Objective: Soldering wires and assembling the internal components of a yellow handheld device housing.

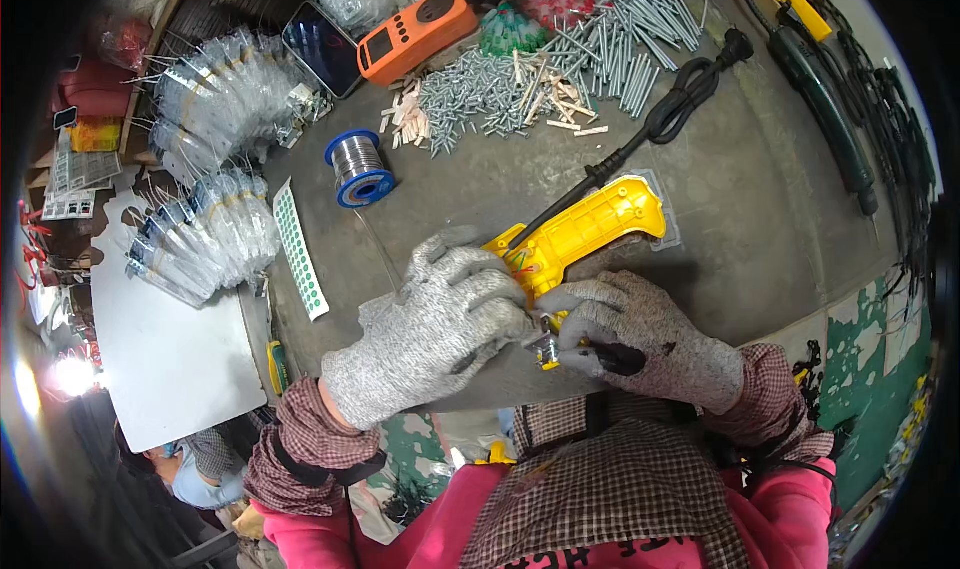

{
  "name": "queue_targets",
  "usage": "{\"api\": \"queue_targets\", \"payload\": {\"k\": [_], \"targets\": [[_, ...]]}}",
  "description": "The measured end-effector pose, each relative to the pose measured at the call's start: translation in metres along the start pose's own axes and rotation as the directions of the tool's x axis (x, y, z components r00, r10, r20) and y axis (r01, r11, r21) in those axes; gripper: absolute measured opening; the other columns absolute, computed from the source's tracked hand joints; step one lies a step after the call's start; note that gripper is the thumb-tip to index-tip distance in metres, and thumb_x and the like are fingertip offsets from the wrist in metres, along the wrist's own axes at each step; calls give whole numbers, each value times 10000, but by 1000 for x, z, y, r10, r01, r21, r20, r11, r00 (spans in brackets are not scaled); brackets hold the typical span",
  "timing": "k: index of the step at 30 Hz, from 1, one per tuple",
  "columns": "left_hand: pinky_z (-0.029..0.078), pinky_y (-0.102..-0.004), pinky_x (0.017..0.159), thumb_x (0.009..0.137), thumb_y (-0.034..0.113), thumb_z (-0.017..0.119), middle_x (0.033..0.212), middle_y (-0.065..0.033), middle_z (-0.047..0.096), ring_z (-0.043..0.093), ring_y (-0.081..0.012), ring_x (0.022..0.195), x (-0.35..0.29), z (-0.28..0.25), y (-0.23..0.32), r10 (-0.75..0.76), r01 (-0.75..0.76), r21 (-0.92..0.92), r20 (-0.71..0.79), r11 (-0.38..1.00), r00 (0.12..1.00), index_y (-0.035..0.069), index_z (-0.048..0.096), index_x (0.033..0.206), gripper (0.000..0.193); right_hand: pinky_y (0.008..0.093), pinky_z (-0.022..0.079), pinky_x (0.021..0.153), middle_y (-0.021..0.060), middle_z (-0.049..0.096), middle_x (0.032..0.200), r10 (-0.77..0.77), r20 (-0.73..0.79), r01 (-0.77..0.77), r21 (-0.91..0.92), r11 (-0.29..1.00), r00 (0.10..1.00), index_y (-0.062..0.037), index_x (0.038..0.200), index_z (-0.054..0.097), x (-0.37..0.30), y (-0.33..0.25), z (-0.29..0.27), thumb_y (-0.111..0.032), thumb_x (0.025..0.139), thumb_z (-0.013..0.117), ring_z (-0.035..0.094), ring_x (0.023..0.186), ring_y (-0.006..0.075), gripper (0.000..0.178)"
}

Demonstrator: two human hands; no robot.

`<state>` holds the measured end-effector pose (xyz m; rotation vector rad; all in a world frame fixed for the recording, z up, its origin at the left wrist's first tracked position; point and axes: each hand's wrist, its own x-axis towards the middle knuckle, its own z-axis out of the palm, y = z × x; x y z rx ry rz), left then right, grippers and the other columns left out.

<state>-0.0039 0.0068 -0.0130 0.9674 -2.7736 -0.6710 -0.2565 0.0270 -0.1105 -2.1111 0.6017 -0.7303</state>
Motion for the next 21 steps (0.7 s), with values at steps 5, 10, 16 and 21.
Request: {"api": "queue_targets", "payload": {"k": [5, 10, 16, 21], "targets": [[298, -587, 1108, 726, 158, 789, 1033, 3, 623, 572, -263, 1105, 1, -8, 2, -70, 68, -132, -11, 989, 997, 180, 670, 967, 270, 440, 459, 971, 131, 574, 1306, -25, 12, 25, 11, 1000, 1000, -96, 1160, 611, 3, -1, -6, -150, 807, 710, 579, 1143, 324, 371], [293, -583, 1102, 761, 154, 766, 1050, -2, 633, 565, -263, 1124, 11, -8, 16, -13, -24, 191, 193, 981, 981, 184, 683, 961, 219, 433, 464, 958, 117, 580, 1299, 9, -1, -9, 7, 1000, 1000, -106, 1104, 625, 4, -5, -3, -147, 818, 699, 581, 1133, 313, 298], [439, -476, 980, 760, 157, 760, 1082, -51, 663, 619, -264, 1046, -23, -12, 23, -88, 88, 95, -4, 992, 996, 155, 698, 1002, 250, 432, 468, 950, 97, 599, 1256, 5, 5, -5, -43, 999, 1000, -123, 1048, 616, 5, -4, -4, -152, 820, 675, 585, 1117, 297, 238], [529, -387, 804, 764, 29, 749, 1065, -116, 658, 662, -303, 942, -12, 16, 44, -345, 345, -44, -243, 938, 907, 80, 675, 1055, 305, 441, 472, 940, 86, 610, 1229, 20, -41, -22, -53, 998, 999, -146, 953, 607, 5, -4, -2, -136, 804, 672, 588, 1111, 286, 162]]}}
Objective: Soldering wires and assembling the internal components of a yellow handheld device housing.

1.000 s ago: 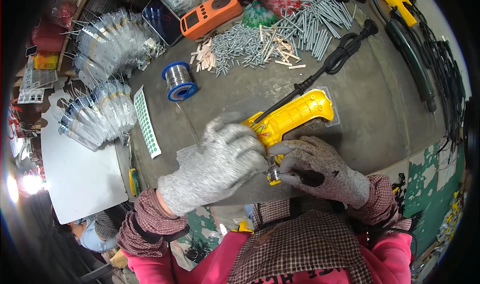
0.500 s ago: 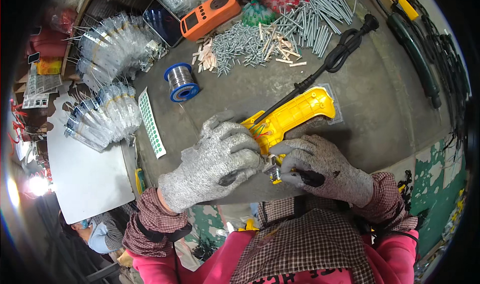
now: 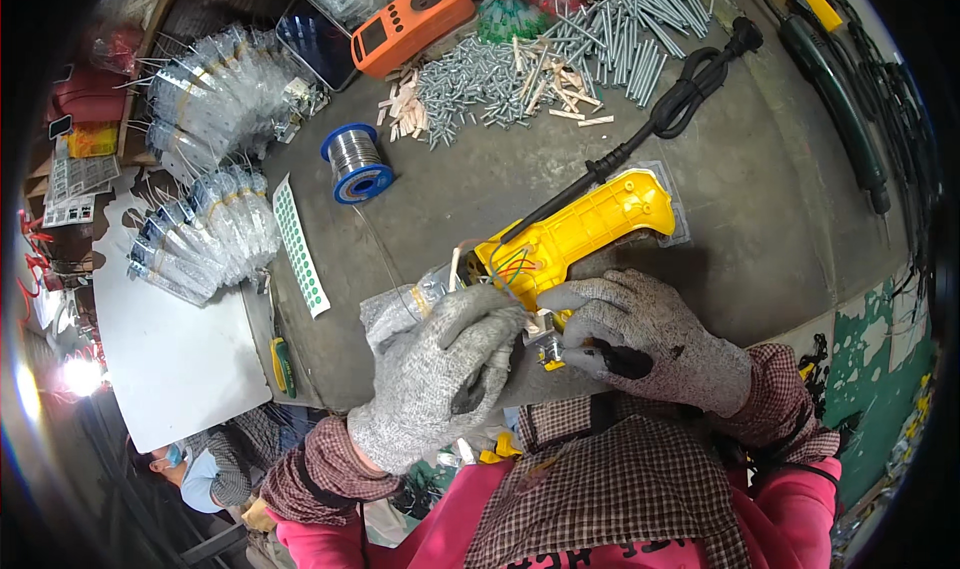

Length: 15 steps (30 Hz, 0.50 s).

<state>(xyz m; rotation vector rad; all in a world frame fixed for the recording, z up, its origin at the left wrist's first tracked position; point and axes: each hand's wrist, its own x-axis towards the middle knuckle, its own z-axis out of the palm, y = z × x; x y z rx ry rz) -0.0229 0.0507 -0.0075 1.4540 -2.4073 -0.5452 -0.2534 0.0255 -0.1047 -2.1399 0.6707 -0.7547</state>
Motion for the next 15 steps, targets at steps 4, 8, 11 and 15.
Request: {"api": "queue_targets", "payload": {"k": [4, 8, 11, 15], "targets": [[539, -341, 762, 831, -47, 696, 1046, -120, 655, 668, -254, 899, 18, -7, -12, -167, 246, -281, 278, 928, 946, 46, 646, 1026, 222, 436, 475, 935, 72, 609, 1226, -64, 34, 65, -25, 998, 997, -144, 934, 626, 2, -1, -3, -152, 787, 691, 585, 1106, 284, 161], [535, -315, 719, 842, 12, 746, 903, -97, 659, 669, -216, 816, 24, -13, -27, -37, 142, -262, 369, 955, 929, 38, 641, 986, 180, 421, 478, 923, 53, 607, 1225, -18, 50, 20, -41, 999, 999, -149, 888, 649, 4, -4, -3, -178, 759, 710, 581, 1096, 277, 146], [535, -334, 723, 861, 64, 744, 890, -99, 666, 674, -234, 820, 31, -20, -20, -75, 140, -137, 400, 981, 913, 43, 653, 962, 137, 413, 478, 925, 50, 608, 1225, -38, 72, 42, -56, 998, 997, -153, 894, 665, 2, -3, -4, -190, 752, 713, 572, 1088, 277, 155], [531, -355, 734, 867, 78, 735, 900, -113, 663, 677, -261, 823, 29, -16, -28, -48, 137, -205, 389, 969, 920, 43, 661, 957, 121, 407, 477, 927, 51, 608, 1221, 17, 99, -13, -33, 999, 995, -158, 923, 683, 2, -2, -3, -206, 757, 710, 566, 1081, 272, 174]]}}
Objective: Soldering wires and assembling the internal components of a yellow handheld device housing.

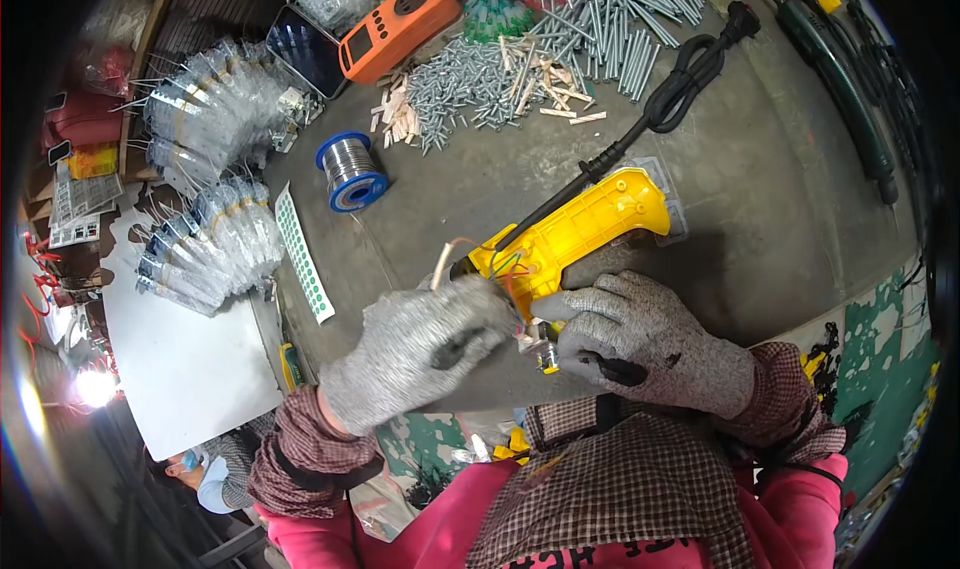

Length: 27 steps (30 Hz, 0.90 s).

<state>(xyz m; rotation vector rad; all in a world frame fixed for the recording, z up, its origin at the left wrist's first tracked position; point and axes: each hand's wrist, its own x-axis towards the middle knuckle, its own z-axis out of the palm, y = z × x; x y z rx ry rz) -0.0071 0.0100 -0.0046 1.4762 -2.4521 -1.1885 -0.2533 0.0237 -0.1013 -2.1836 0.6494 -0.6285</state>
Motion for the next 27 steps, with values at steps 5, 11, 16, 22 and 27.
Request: {"api": "queue_targets", "payload": {"k": [5, 11, 16, 22, 27], "targets": [[529, -377, 755, 850, 19, 724, 901, -128, 654, 668, -292, 840, 0, 2, 0, -95, 82, -190, -59, 978, 994, 37, 658, 940, 113, 391, 478, 916, 60, 611, 1206, -70, -29, 68, -50, 996, 997, -162, 939, 710, -1, -1, -6, -209, 783, 702, 571, 1065, 259, 163], [533, -324, 656, 806, 66, 753, 880, -46, 678, 673, -215, 697, 3, 15, -3, 167, -152, 102, -162, 983, 973, 144, 696, 950, 173, 415, 477, 932, 68, 579, 1279, -66, 28, 67, -49, 997, 997, -126, 1068, 698, 0, 0, -7, -206, 868, 635, 583, 1077, 256, 224], [491, -290, 598, 814, 65, 769, 858, -55, 665, 637, -163, 666, -6, 25, -6, 101, -126, -69, -282, 990, 954, 98, 701, 950, 156, 402, 482, 903, 54, 626, 1184, -56, -39, 55, -18, 998, 998, -156, 907, 691, 1, -3, -3, -173, 761, 710, 588, 1047, 260, 149], [428, -250, 533, 827, 59, 789, 927, -57, 657, 523, -80, 618, -11, 31, -2, 26, -131, -303, -328, 944, 944, 34, 687, 957, 167, 417, 473, 869, 51, 626, 1196, -69, -87, 69, 3, 998, 994, -170, 913, 610, 0, -2, 1, -124, 751, 695, 604, 1010, 259, 189], [497, -271, 570, 806, 53, 809, 1009, -98, 678, 661, -169, 725, -16, 68, -3, 123, -215, -75, -621, 974, 774, 52, 670, 950, 200, 422, 464, 866, 61, 623, 1217, -39, -91, 41, 23, 999, 995, -176, 993, 615, 1, -4, -3, -114, 727, 706, 608, 1015, 266, 288]]}}
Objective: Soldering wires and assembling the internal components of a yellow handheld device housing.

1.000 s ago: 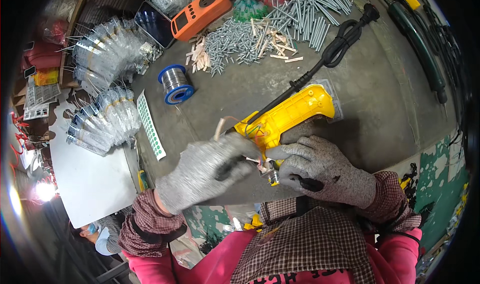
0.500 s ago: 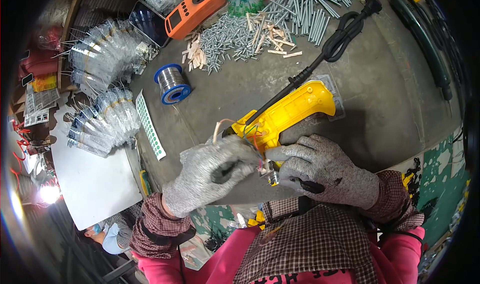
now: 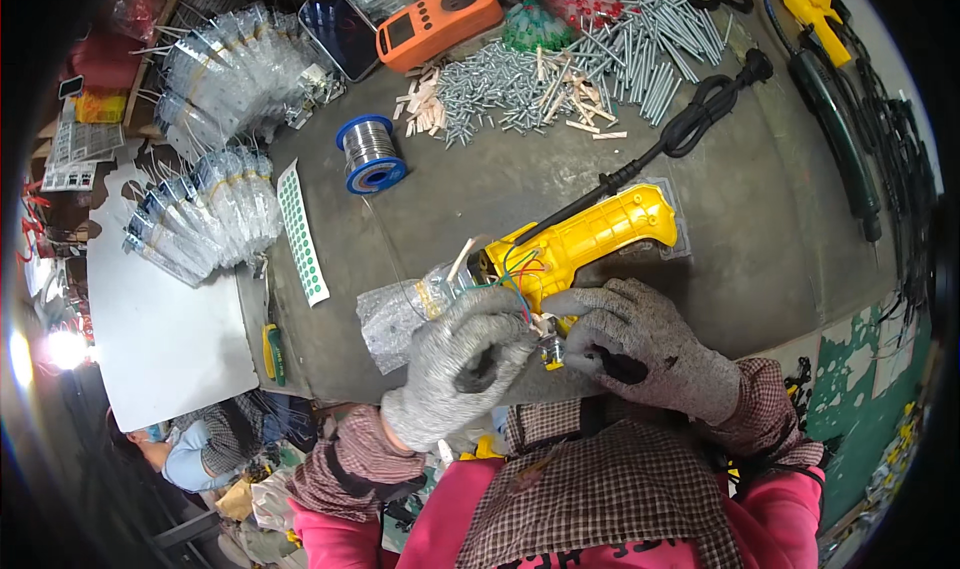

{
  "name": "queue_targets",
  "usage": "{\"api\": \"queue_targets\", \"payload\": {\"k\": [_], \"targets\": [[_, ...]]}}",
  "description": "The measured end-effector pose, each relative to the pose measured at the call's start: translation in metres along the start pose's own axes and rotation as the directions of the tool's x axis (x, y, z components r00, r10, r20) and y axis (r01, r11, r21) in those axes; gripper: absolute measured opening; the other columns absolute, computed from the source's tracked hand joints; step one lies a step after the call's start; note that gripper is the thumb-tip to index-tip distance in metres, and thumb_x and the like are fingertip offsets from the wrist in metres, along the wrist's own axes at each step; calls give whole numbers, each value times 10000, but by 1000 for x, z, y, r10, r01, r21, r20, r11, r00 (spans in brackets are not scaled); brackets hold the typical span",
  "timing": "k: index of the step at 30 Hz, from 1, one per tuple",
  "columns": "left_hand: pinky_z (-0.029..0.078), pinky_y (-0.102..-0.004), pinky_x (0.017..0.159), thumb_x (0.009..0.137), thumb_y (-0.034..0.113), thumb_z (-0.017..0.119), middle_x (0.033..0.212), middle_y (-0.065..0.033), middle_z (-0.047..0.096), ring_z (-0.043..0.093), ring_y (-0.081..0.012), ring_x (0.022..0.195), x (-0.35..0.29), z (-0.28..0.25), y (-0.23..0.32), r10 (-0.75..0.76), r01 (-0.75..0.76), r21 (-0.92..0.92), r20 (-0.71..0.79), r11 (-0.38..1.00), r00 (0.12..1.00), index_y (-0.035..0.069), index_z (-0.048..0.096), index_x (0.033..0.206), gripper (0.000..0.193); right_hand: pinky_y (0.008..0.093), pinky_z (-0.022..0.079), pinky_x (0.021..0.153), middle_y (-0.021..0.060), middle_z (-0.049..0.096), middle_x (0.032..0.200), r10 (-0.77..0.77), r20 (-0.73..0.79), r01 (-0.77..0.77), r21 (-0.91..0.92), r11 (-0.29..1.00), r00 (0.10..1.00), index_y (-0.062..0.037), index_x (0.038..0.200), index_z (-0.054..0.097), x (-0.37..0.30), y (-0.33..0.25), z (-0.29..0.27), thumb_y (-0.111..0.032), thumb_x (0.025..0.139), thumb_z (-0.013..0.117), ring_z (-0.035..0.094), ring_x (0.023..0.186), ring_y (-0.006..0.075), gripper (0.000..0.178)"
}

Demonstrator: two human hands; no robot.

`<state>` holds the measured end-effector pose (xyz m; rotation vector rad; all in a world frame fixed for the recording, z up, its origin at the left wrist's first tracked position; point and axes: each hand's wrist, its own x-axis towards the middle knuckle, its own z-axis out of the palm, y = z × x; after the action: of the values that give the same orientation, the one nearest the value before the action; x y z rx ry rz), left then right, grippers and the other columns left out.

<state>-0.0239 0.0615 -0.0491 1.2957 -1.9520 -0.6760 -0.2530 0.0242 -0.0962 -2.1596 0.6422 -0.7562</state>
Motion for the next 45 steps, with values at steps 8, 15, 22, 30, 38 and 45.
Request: {"api": "queue_targets", "payload": {"k": [8, 15, 22, 30, 38, 45], "targets": [[484, -437, 847, 703, 91, 805, 1075, -142, 673, 649, -328, 922, 19, -52, 32, 173, -188, 423, 74, 886, 982, 41, 665, 1026, 355, 388, 464, 999, 153, 597, 1267, 325, 94, -333, 434, 837, 941, -60, 1218, 595, 30, -23, -54, -123, 957, 581, 625, 1125, 307, 269], [483, -424, 961, 845, 108, 743, 1061, -139, 633, 634, -318, 1062, 42, -27, -5, -223, 223, 7, 18, 975, 975, 9, 579, 1192, 397, 359, 541, 757, 157, 689, 947, -4, 79, 14, -115, 993, 997, -37, 1218, 591, 97, -11, -59, -224, 943, 651, 694, 898, 301, 338], [410, -386, 1021, 890, 100, 725, 1177, -108, 629, 634, -259, 1077, 17, -12, -19, 11, -9, 26, -106, 1000, 994, 12, 542, 1245, 409, 377, 519, 683, 132, 659, 871, 17, 94, -11, -64, 998, 995, -51, 991, 632, 89, -32, -57, -102, 853, 703, 660, 761, 285, 164], [439, -398, 984, 894, 85, 728, 1112, -108, 668, 645, -235, 1046, 5, -7, -29, -89, 73, -164, -97, 984, 991, 0, 574, 1213, 365, 327, 493, 576, 129, 683, 766, 88, -65, -96, -131, 987, 994, -63, 1039, 709, 73, -12, -36, -128, 889, 712, 639, 589, 222, 164], [474, -470, 936, 902, 213, 649, 1056, -75, 675, 619, -296, 945, -20, -68, -37, -136, 212, 644, -166, 735, 977, 60, 654, 1178, 315, 312, 508, 812, 94, 660, 886, 349, -313, -293, 212, 932, 883, -35, 1092, 688, 32, -22, -88, 19, 874, 636, 637, 864, 192, 231], [265, -641, 1123, 799, 382, 702, 1200, -51, 643, 540, -233, 1206, -19, -4, -20, 119, -229, 453, 259, 862, 958, 95, 680, 1218, 508, 319, 522, 840, 71, 695, 940, 294, -25, -292, 62, 955, 956, -42, 1018, 694, 35, -4, -93, -57, 895, 688, 654, 933, 151, 123]]}}
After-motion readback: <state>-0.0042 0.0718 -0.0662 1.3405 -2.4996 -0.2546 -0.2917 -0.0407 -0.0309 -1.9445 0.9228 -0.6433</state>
